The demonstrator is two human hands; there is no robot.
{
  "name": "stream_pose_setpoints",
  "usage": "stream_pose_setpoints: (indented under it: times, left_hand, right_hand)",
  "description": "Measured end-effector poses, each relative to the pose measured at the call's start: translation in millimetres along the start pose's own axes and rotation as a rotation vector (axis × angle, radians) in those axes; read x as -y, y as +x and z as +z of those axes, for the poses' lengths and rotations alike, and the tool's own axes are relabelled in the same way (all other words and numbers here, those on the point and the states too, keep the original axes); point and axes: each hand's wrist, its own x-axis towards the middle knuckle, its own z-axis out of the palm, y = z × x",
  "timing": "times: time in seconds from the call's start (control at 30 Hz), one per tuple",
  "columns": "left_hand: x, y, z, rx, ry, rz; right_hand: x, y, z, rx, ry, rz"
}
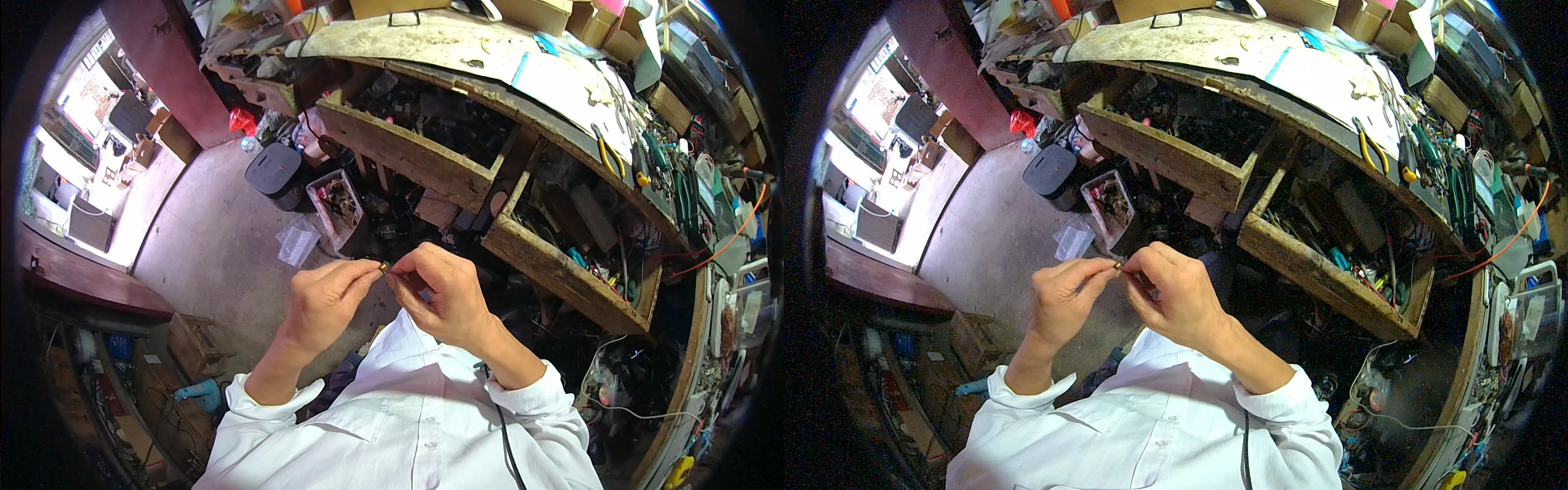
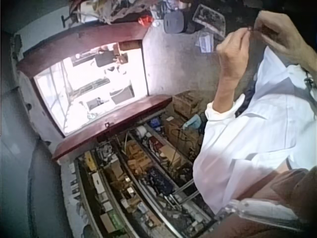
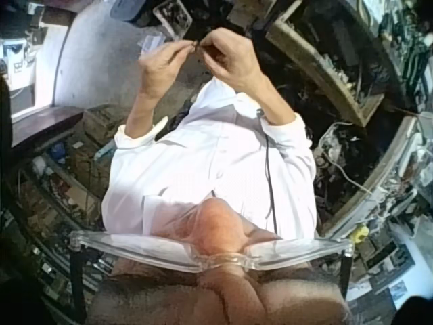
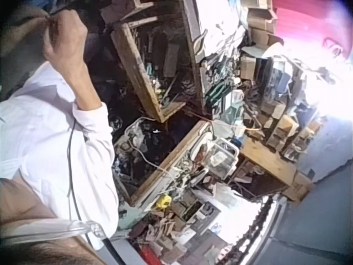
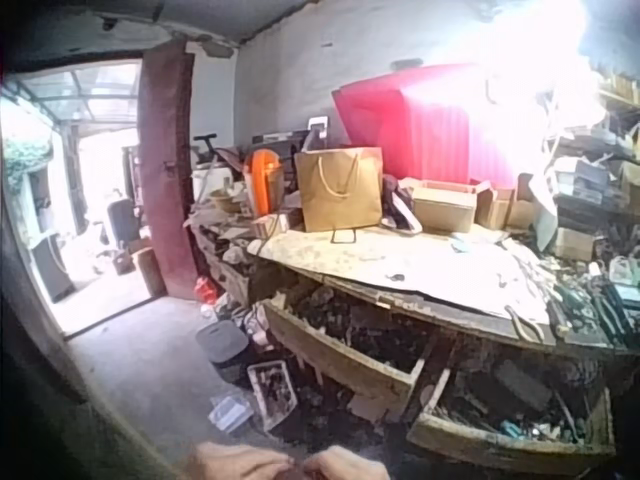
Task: The person uses pliers to strip insulation from a wire and then twists the exposed strands. They open a drawer, retrieve a small component, and continue manipulating the wire and component with pliers and by hand.
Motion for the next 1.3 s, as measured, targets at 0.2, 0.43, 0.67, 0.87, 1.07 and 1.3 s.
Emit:
stream_pose_setpoints:
  times: [0.2, 0.43, 0.67, 0.87, 1.07, 1.3]
  left_hand:
    - [6.9, 2.7, -6.0, 0.093, -0.196, 0.022]
    - [7.7, 0.2, 3.8, -0.104, -0.149, -0.094]
    - [11.0, 2.3, -9.3, 0.110, -0.350, -0.014]
    - [14.3, -3.3, -2.2, -0.145, -0.289, -0.232]
    - [4.5, -2.1, -2.9, -0.005, 0.005, -0.038]
    - [2.1, -1.7, 0.7, 0.004, 0.152, 0.127]
  right_hand:
    - [-8.5, 6.9, -7.0, -0.015, 0.104, 0.116]
    - [-2.8, 2.6, -7.8, 0.063, 0.102, -0.011]
    - [-15.6, 4.4, -6.5, -0.027, 0.102, 0.205]
    - [-19.4, -7.3, -16.1, 0.162, 0.176, 0.063]
    - [-19.7, -3.5, -9.8, 0.231, 0.225, 0.202]
    - [-8.1, -6.2, 5.2, 0.175, 0.641, 0.519]
